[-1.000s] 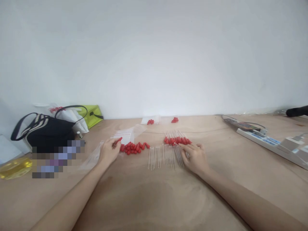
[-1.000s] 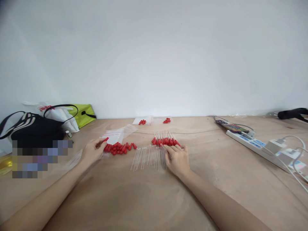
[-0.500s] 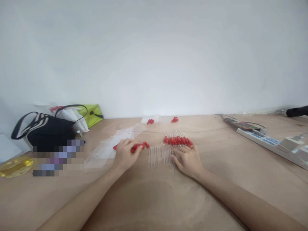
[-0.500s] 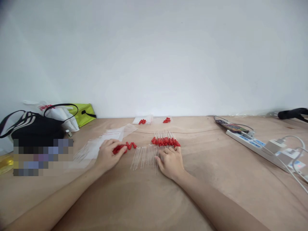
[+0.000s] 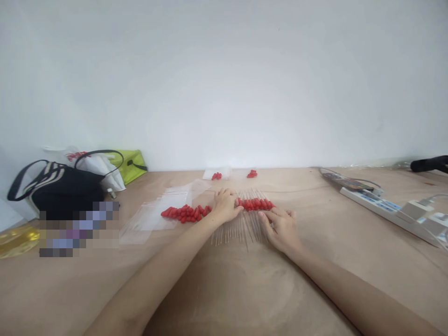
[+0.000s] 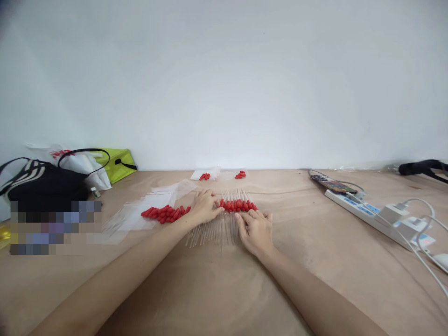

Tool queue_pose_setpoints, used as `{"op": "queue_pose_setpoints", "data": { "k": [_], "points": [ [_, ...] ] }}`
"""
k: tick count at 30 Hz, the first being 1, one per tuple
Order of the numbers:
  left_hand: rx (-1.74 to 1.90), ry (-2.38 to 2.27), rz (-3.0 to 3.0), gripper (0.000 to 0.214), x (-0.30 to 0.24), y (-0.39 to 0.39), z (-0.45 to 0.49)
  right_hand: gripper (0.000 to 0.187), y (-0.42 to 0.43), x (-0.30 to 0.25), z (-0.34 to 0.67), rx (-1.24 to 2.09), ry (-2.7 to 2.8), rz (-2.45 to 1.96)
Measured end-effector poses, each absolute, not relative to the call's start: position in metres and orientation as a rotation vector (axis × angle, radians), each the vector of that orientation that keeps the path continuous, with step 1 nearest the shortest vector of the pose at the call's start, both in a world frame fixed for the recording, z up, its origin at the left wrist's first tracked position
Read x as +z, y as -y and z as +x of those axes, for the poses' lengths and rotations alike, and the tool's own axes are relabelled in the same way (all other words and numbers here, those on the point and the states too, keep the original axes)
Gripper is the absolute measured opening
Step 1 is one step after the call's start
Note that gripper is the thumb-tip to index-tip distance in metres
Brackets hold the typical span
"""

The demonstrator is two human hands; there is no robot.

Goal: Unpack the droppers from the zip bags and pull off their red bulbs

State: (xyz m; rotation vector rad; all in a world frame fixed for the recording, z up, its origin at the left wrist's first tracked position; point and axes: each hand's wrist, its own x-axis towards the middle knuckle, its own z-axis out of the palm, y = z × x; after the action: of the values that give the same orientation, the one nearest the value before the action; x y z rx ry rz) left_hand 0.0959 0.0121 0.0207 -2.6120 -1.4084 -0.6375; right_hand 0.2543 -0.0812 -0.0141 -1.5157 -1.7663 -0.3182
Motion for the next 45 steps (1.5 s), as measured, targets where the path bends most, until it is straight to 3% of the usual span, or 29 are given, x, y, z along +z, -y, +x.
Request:
{"op": "queue_pose_setpoints", "data": {
  "k": [7,12,14,20,31,45],
  "points": [
    [-0.916,1.453,-2.472,0.011,0.015,0.008,0.067,0.024,0.075,-0.022,0.257,-0.305,1.721,-1.427],
    [-1.109,1.156,-2.553,0.011,0.006,0.044,0.02,0.043,0.077,-0.019,0.254,-0.412,1.884,-1.183],
    [-1.108,1.067,-2.589,0.011,0.004,0.055,0.01,0.043,0.081,-0.015,0.25,-0.482,2.019,-1.097],
    [-1.121,0.902,-2.653,0.01,0.001,0.063,0.011,0.018,0.086,-0.017,0.236,-0.504,2.127,-0.969],
    [-0.866,0.827,-2.837,0.02,0.002,0.067,0.015,0.019,0.098,-0.014,0.23,-0.425,2.245,-0.918],
    [-0.954,0.758,-2.854,0.022,-0.002,0.068,0.01,0.025,0.104,-0.008,0.236,-0.426,2.191,-0.889]
  ]
}}
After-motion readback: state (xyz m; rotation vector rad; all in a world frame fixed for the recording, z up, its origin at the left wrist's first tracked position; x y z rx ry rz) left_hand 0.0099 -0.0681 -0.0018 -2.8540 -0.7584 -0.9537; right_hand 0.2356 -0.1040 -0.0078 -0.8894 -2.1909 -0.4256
